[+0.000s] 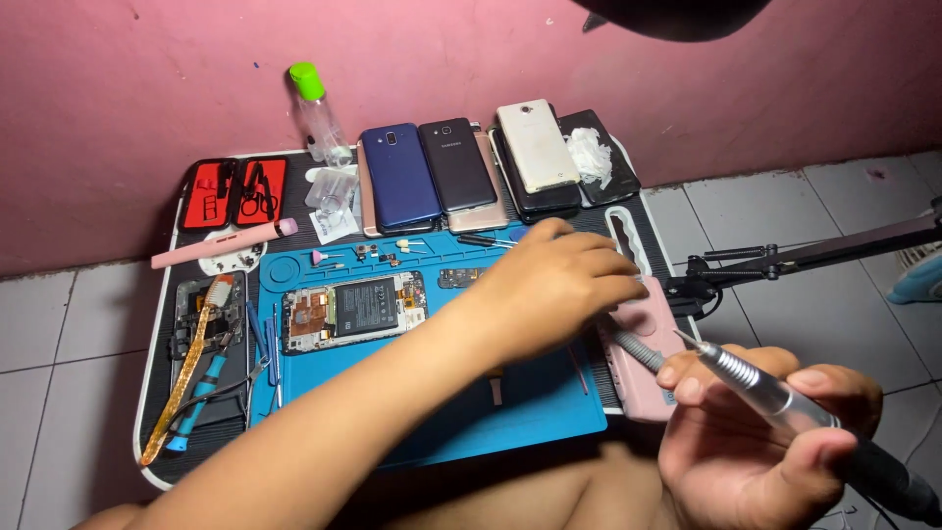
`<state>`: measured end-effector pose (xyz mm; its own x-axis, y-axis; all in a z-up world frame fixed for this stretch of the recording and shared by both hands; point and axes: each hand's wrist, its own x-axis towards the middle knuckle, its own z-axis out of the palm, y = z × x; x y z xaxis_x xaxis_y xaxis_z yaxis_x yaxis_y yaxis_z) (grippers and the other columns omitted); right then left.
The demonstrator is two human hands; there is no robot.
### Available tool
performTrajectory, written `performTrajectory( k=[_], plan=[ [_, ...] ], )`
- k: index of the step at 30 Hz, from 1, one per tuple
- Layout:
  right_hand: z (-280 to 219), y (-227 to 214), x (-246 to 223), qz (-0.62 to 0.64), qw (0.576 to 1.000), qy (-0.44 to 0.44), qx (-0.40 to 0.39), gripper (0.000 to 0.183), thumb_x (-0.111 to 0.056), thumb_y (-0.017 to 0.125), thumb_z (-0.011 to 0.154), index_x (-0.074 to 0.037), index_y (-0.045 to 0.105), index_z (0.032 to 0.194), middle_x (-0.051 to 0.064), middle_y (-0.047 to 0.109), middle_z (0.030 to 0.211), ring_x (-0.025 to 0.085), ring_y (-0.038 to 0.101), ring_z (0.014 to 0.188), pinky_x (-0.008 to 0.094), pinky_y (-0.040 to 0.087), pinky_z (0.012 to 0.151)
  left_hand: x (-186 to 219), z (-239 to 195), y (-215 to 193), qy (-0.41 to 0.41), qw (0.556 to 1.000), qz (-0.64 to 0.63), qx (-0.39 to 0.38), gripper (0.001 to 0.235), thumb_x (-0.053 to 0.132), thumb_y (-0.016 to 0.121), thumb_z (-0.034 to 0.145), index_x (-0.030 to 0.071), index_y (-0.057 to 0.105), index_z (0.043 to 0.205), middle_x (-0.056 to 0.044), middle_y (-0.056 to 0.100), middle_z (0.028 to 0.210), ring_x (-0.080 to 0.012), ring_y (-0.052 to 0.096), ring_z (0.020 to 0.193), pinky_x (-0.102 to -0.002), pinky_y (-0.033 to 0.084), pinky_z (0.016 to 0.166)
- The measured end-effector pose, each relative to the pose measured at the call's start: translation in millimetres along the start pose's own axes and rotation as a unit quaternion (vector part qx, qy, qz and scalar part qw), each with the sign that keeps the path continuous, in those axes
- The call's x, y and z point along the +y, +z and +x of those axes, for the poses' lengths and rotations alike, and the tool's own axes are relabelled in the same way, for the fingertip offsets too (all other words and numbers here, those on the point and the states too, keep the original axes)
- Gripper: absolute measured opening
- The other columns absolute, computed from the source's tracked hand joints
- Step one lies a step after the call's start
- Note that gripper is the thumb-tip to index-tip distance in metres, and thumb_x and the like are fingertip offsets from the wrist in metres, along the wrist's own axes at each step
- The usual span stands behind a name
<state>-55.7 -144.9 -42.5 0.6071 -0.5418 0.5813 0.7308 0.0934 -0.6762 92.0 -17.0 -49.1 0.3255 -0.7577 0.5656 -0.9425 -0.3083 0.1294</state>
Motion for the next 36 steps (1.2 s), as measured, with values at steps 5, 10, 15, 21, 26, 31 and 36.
performTrajectory(
  k=[5, 10, 15, 21, 26, 31, 36],
  plan=[
    [-0.3, -29.8, -11.1, 0.037, 0.999, 0.021, -0.010, 0.035, -0.051, 0.059, 0.114, -0.020, 0.051, 0.126, 0.009, 0.063, 0.090, 0.021, 0.060, 0.073, 0.039, 0.058, 0.075, 2.5, 68.7, 21.0, 0.092, 0.969, 0.003, -0.228, 0.019, 0.039, 0.058, 0.096, 0.036, 0.073, 0.107, 0.009, 0.076, 0.100, -0.0220, 0.069, 0.092, -0.044, 0.046, 0.069],
    [9.0, -50.9, -24.0, 0.170, 0.982, 0.036, -0.081, 0.026, -0.040, 0.063, 0.120, -0.015, 0.060, 0.127, 0.009, 0.066, 0.093, 0.023, 0.064, 0.077, 0.045, 0.056, 0.081, 12.1, 102.6, 10.2, 0.063, 0.912, -0.064, -0.400, 0.052, 0.036, 0.072, 0.084, 0.042, 0.063, 0.135, 0.012, 0.070, 0.132, -0.0241, 0.059, 0.121, -0.049, 0.050, 0.083],
    [6.9, -74.9, -38.6, 0.057, 0.995, 0.057, -0.055, 0.023, -0.022, 0.055, 0.109, -0.029, 0.061, 0.129, -0.003, 0.061, 0.094, 0.013, 0.059, 0.075, 0.038, 0.055, 0.081, 23.4, 117.3, 4.8, 0.013, 0.871, -0.015, -0.491, 0.057, 0.026, 0.064, 0.085, 0.048, 0.062, 0.138, 0.008, 0.073, 0.121, -0.0224, 0.064, 0.116, -0.044, 0.046, 0.095],
    [2.6, -91.7, -39.8, 0.020, 0.998, 0.055, 0.010, 0.033, -0.038, 0.037, 0.126, -0.034, 0.067, 0.114, -0.014, 0.051, 0.094, 0.006, 0.049, 0.073, 0.033, 0.047, 0.078, 28.9, 119.8, 6.6, 0.048, 0.846, 0.052, -0.528, 0.042, 0.036, 0.061, 0.093, 0.044, 0.060, 0.134, 0.007, 0.069, 0.125, -0.0246, 0.059, 0.120, -0.048, 0.043, 0.099],
    [5.8, -80.2, -46.6, -0.006, 0.996, 0.081, 0.042, 0.041, -0.041, 0.040, 0.122, -0.023, 0.052, 0.087, -0.015, 0.046, 0.088, 0.001, 0.045, 0.071, 0.026, 0.044, 0.078, 28.0, 104.0, 26.6, 0.099, 0.859, 0.086, -0.495, 0.033, 0.033, 0.054, 0.097, 0.041, 0.062, 0.128, 0.009, 0.066, 0.126, -0.0223, 0.061, 0.118, -0.048, 0.047, 0.092],
    [-3.9, -98.5, -34.2, -0.058, 0.998, 0.013, -0.013, 0.016, -0.032, 0.048, 0.114, -0.028, 0.063, 0.119, -0.018, 0.046, 0.106, -0.002, 0.048, 0.085, 0.022, 0.050, 0.090, 19.9, 88.2, 40.0, 0.157, 0.919, 0.088, -0.352, 0.038, 0.032, 0.053, 0.101, 0.043, 0.063, 0.136, 0.007, 0.073, 0.105, -0.0248, 0.070, 0.094, -0.046, 0.050, 0.077],
    [-13.3, -118.8, -26.4, -0.106, 0.994, 0.021, 0.018, 0.015, -0.042, 0.047, 0.118, -0.031, 0.044, 0.108, -0.020, 0.035, 0.110, -0.005, 0.038, 0.090, 0.019, 0.042, 0.096, 27.4, 87.6, -1.1, 0.147, 0.950, 0.100, -0.258, 0.041, 0.038, 0.067, 0.087, 0.031, 0.066, 0.128, 0.002, 0.070, 0.108, -0.0283, 0.068, 0.093, -0.047, 0.049, 0.069]
  ],
)
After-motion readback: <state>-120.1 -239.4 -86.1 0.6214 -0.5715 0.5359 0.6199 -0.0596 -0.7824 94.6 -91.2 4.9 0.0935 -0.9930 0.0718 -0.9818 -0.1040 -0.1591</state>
